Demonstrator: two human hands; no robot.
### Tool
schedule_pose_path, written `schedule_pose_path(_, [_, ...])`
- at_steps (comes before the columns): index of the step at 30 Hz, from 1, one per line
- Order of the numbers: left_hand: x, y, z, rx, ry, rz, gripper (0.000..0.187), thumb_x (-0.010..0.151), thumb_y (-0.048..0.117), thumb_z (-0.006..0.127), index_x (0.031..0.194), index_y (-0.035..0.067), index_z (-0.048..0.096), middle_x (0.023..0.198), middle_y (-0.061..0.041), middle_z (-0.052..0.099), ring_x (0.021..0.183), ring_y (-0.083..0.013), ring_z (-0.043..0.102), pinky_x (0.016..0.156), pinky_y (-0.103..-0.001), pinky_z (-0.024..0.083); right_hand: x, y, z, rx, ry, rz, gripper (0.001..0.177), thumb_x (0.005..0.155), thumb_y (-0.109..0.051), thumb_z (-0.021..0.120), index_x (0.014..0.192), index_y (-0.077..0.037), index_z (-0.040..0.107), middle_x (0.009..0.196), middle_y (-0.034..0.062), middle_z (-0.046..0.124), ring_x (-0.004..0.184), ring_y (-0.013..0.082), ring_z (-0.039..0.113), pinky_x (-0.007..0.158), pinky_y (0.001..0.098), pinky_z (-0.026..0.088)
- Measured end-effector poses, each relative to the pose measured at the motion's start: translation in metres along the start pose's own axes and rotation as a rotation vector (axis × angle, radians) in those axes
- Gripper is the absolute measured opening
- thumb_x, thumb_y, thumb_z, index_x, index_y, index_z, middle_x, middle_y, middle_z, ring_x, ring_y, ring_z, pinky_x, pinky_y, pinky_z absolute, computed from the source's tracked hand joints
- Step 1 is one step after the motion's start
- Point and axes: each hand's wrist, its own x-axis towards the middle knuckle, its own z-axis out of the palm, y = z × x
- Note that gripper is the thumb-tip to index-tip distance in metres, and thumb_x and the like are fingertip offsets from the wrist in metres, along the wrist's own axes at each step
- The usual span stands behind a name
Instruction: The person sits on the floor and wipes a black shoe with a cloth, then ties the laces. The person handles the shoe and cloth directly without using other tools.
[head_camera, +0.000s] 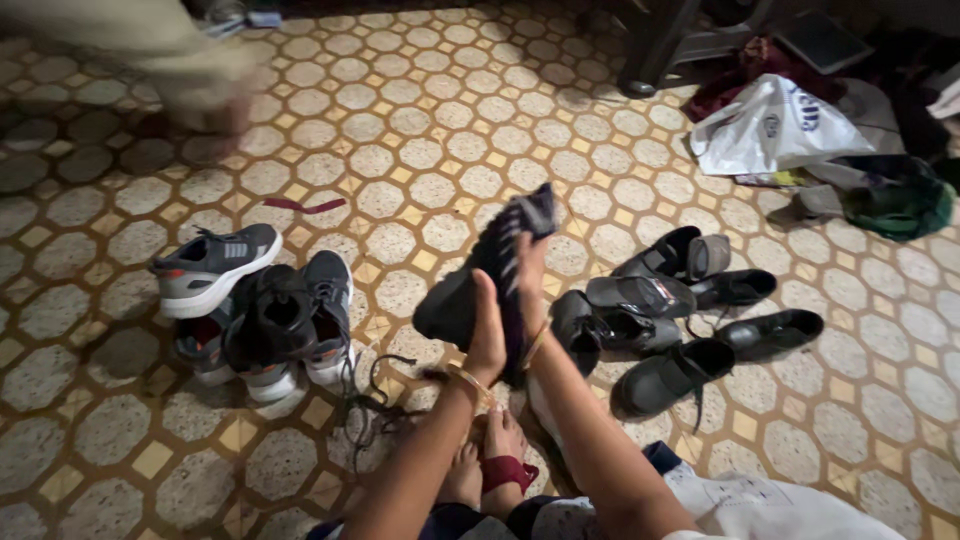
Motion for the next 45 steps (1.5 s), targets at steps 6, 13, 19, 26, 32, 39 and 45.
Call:
schedule_pose_path(6, [-0.015, -0.006, 0.028, 0.222, -0.087, -0.178, 0.107, 0.094, 0.079, 0.015, 0.161, -0.003, -0.003, 0.171, -0.014, -0.006, 0.158, -0.0252, -0.006, 0.128, -0.039, 0.002, 0.023, 0.021, -0.063, 0.173, 0.236, 0.030, 0.063, 0.110, -0.049, 0.040, 0.146, 0.003, 0.042, 0.140, 0.0151, 0.054, 0.125, 0.0215, 0.050, 0.109, 0.0302, 0.037])
schedule_pose_path(13, [0.010, 0.073, 0.011, -0.603, 0.111, -0.318, 0.117, 0.085, 0.082, 0.043, 0.154, -0.011, 0.025, 0.150, -0.027, 0.048, 0.138, -0.0364, 0.050, 0.117, -0.047, 0.040, 0.054, 0.011, -0.098, 0.881, 0.086, 0.299, 0.067, 0.108, -0.050, 0.038, 0.141, 0.007, 0.054, 0.132, 0.0184, 0.065, 0.122, 0.0305, 0.064, 0.109, 0.0467, 0.048])
schedule_pose_path(19, [0.014, 0.101, 0.005, -0.857, 0.140, -0.252, 0.106, 0.091, 0.076, 0.049, 0.147, -0.014, 0.042, 0.148, -0.024, 0.054, 0.132, -0.0328, 0.055, 0.115, -0.044, 0.042, 0.043, -0.032, -0.101, 1.194, 0.022, 0.384, 0.063, 0.105, -0.056, 0.039, 0.130, -0.004, 0.063, 0.123, 0.0117, 0.071, 0.113, 0.0285, 0.067, 0.102, 0.0581, 0.049])
schedule_pose_path(26, [0.012, 0.108, 0.002, -0.813, 0.211, -0.252, 0.089, 0.090, 0.068, 0.058, 0.145, -0.002, 0.050, 0.139, -0.013, 0.061, 0.126, -0.0278, 0.057, 0.113, -0.040, 0.043, 0.005, -0.050, -0.040, 0.713, 0.027, 0.217, 0.043, 0.106, -0.042, 0.043, 0.115, -0.003, 0.060, 0.108, 0.0138, 0.065, 0.095, 0.0256, 0.058, 0.092, 0.0451, 0.049])
schedule_pose_path(32, [0.015, 0.130, -0.052, -0.794, 0.087, -0.072, 0.087, 0.097, 0.072, 0.050, 0.133, -0.008, 0.054, 0.122, -0.022, 0.064, 0.104, -0.0296, 0.066, 0.087, -0.046, 0.058, -0.091, -0.090, 0.061, -0.016, -0.513, -0.054, 0.034, 0.102, -0.032, 0.044, 0.111, -0.005, 0.063, 0.130, 0.0154, 0.058, 0.123, 0.0324, 0.053, 0.114, 0.0472, 0.048])
schedule_pose_path(39, [0.021, 0.103, -0.051, -0.714, 0.210, -0.125, 0.084, 0.092, 0.070, 0.043, 0.132, -0.004, 0.052, 0.128, -0.025, 0.058, 0.114, -0.0311, 0.063, 0.097, -0.046, 0.058, -0.068, -0.054, 0.055, -0.196, -0.410, -0.375, 0.044, 0.095, -0.031, 0.053, 0.126, -0.001, 0.064, 0.140, 0.0209, 0.056, 0.134, 0.0370, 0.045, 0.121, 0.0478, 0.030])
schedule_pose_path(45, [0.011, 0.039, -0.002, 0.129, -0.139, -0.192, 0.058, 0.102, 0.052, 0.051, 0.141, 0.009, 0.054, 0.147, -0.005, 0.053, 0.134, -0.0148, 0.048, 0.116, -0.035, 0.036, 0.001, -0.015, -0.029, 0.118, -0.173, -0.344, 0.065, 0.113, -0.044, 0.037, 0.156, 0.005, 0.032, 0.155, 0.0165, 0.044, 0.142, 0.0300, 0.039, 0.123, 0.0364, 0.027])
